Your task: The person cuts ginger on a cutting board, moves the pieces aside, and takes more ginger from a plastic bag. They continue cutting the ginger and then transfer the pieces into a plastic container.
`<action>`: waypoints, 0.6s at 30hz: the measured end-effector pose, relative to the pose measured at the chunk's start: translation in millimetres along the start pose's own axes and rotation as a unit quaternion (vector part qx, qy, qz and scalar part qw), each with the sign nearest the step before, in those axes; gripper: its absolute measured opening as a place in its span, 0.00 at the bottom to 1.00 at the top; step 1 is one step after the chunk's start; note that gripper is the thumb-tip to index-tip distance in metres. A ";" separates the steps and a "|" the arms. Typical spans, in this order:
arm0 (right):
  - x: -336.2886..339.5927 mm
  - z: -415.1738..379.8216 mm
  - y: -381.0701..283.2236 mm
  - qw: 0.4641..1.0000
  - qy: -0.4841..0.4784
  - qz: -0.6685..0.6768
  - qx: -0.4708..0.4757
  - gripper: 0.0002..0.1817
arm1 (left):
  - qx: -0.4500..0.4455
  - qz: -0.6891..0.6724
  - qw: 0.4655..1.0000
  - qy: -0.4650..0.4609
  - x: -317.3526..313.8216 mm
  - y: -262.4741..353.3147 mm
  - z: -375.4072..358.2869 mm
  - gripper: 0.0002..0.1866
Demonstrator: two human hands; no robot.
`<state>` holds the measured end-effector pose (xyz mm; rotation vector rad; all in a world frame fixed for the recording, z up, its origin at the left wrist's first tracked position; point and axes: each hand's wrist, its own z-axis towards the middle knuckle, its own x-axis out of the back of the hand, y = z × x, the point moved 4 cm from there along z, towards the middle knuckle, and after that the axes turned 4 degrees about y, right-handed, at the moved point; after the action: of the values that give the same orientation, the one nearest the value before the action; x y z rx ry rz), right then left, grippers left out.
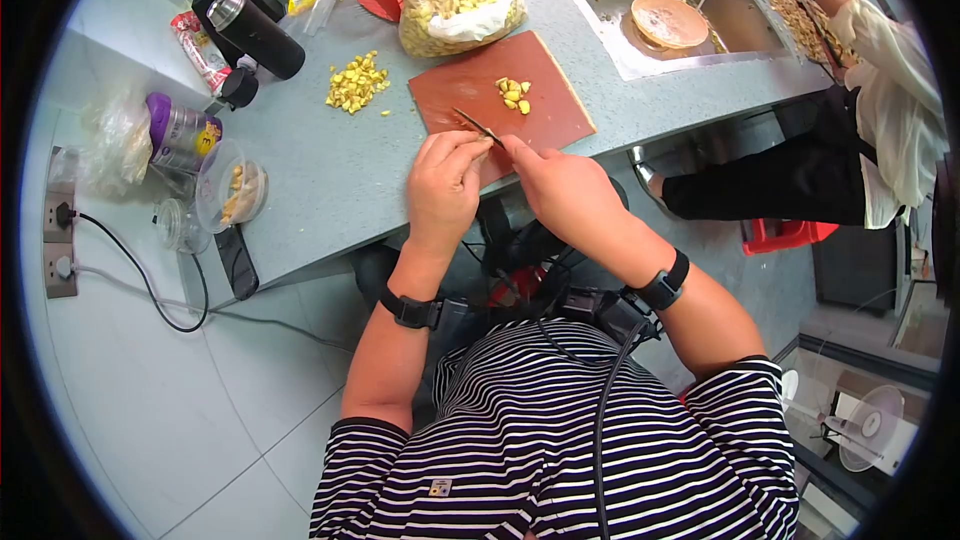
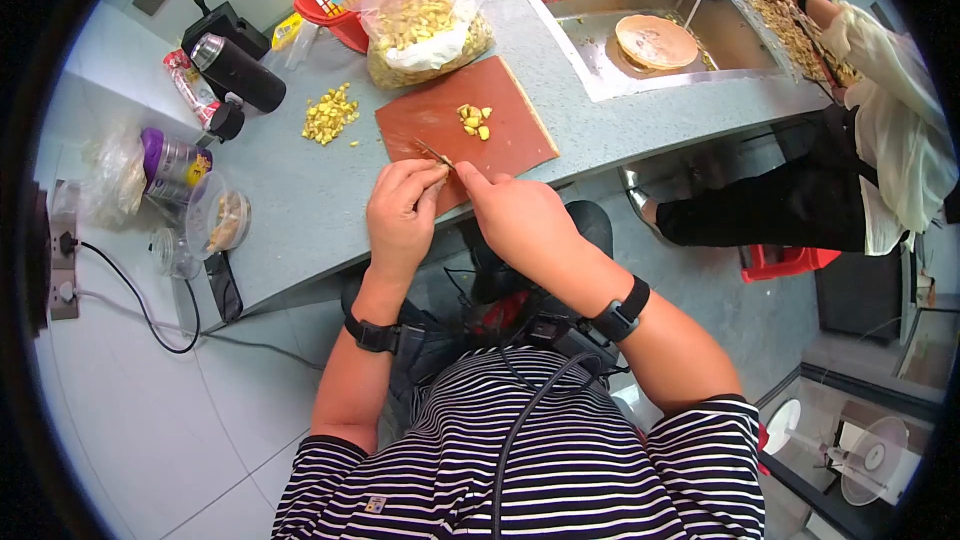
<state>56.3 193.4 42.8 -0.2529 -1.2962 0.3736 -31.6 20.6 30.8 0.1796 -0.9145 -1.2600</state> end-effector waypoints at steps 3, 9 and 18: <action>-1.5 1.9 -0.1 1.000 0.013 0.007 -0.005 0.28 | -0.009 0.007 1.000 -0.001 -0.9 -0.4 -0.8 0.10; -8.5 5.9 1.1 0.999 0.029 0.023 0.001 0.27 | -0.012 0.008 1.000 0.000 -1.3 0.6 -1.2 0.10; -8.9 9.2 6.5 0.997 0.053 0.052 -0.004 0.22 | 0.020 -0.005 1.000 0.010 -0.4 -1.2 -2.9 0.08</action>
<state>44.6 195.4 34.8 -0.3435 -1.1829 0.4365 -30.4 19.5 28.0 0.2288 -0.9240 -1.2485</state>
